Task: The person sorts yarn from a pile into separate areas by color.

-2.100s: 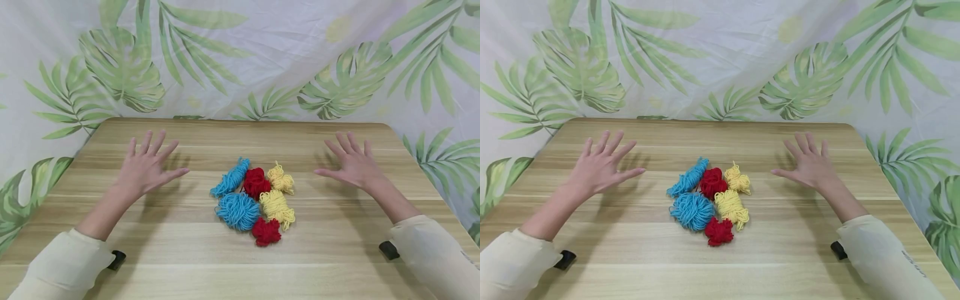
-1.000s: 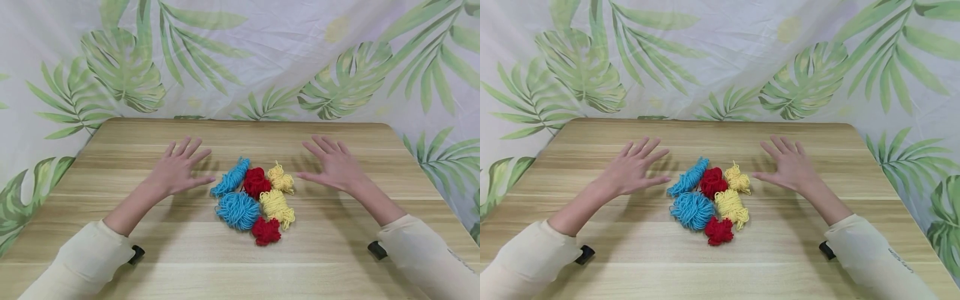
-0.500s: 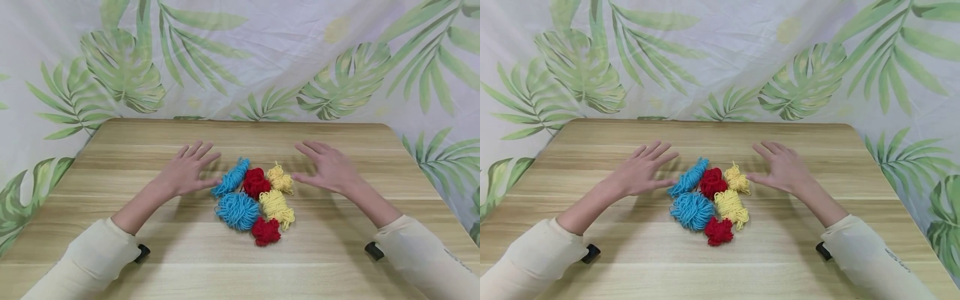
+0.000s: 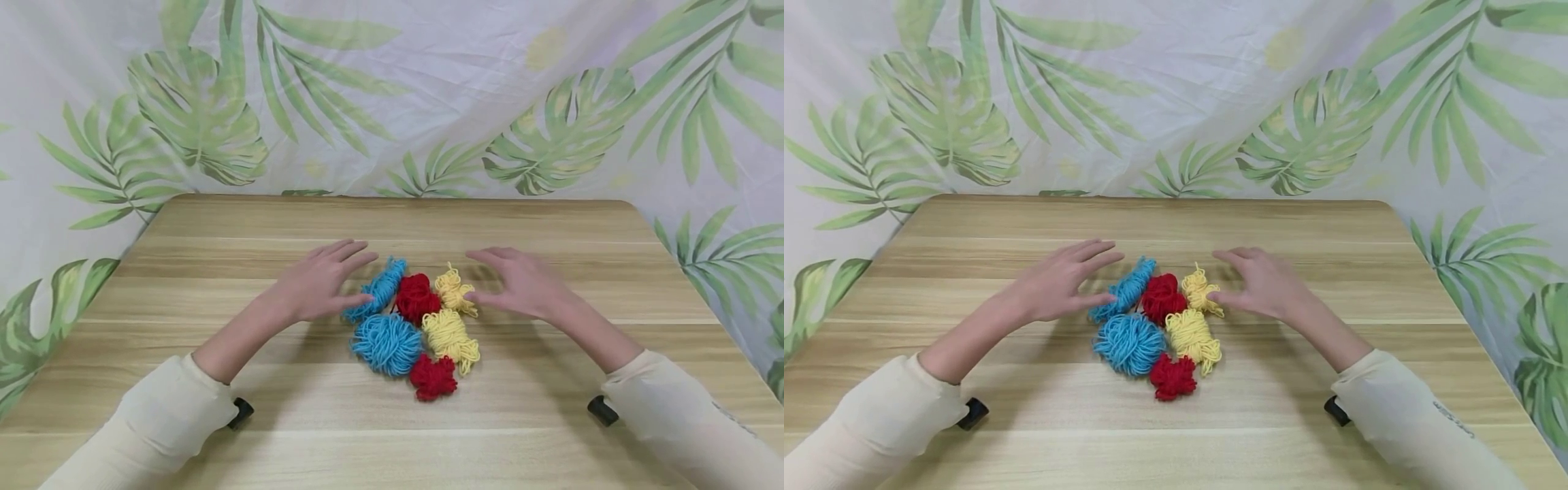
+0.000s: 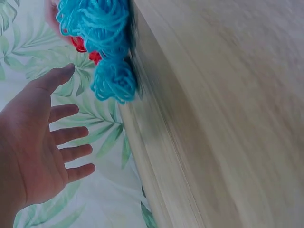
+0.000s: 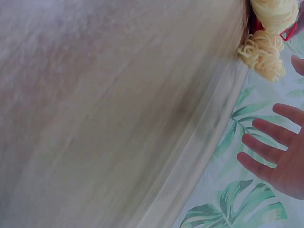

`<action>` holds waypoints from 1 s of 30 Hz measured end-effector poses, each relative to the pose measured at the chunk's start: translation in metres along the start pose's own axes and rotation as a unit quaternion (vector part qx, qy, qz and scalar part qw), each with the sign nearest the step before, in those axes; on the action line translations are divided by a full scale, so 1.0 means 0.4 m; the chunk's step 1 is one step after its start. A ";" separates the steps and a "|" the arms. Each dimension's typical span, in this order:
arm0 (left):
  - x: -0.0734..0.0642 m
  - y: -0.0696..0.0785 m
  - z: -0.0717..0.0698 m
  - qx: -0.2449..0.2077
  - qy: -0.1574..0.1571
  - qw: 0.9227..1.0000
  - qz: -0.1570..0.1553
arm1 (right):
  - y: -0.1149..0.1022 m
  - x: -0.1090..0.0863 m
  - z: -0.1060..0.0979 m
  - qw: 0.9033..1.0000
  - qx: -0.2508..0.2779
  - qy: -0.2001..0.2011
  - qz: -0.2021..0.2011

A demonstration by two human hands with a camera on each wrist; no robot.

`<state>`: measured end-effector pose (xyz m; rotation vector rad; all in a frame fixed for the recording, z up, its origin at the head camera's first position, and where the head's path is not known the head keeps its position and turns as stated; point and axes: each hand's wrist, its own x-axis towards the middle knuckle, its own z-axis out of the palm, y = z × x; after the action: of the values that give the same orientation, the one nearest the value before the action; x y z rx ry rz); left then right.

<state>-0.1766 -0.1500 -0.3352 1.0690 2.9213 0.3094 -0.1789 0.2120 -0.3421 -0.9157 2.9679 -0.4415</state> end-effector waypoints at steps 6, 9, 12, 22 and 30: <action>0.010 0.015 0.005 -0.019 0.020 0.999 0.026 | -0.004 0.007 0.015 0.999 0.033 -0.016 -0.022; 0.015 0.024 0.004 -0.026 0.027 0.999 0.039 | -0.007 0.010 0.019 0.999 0.043 -0.023 -0.020; 0.020 0.034 0.003 -0.026 0.032 0.998 0.052 | -0.009 0.012 0.022 0.998 0.047 -0.024 -0.023; 0.030 0.054 0.010 -0.034 0.032 0.996 0.076 | -0.021 0.024 0.028 0.997 0.059 -0.023 -0.045; 0.039 0.065 0.017 -0.038 0.049 0.993 0.100 | -0.028 0.031 0.027 0.996 0.072 -0.029 -0.049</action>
<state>-0.1714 -0.1194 -0.3361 1.3751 2.8612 0.4866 -0.1822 0.1933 -0.3485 -1.0426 2.8051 -0.6119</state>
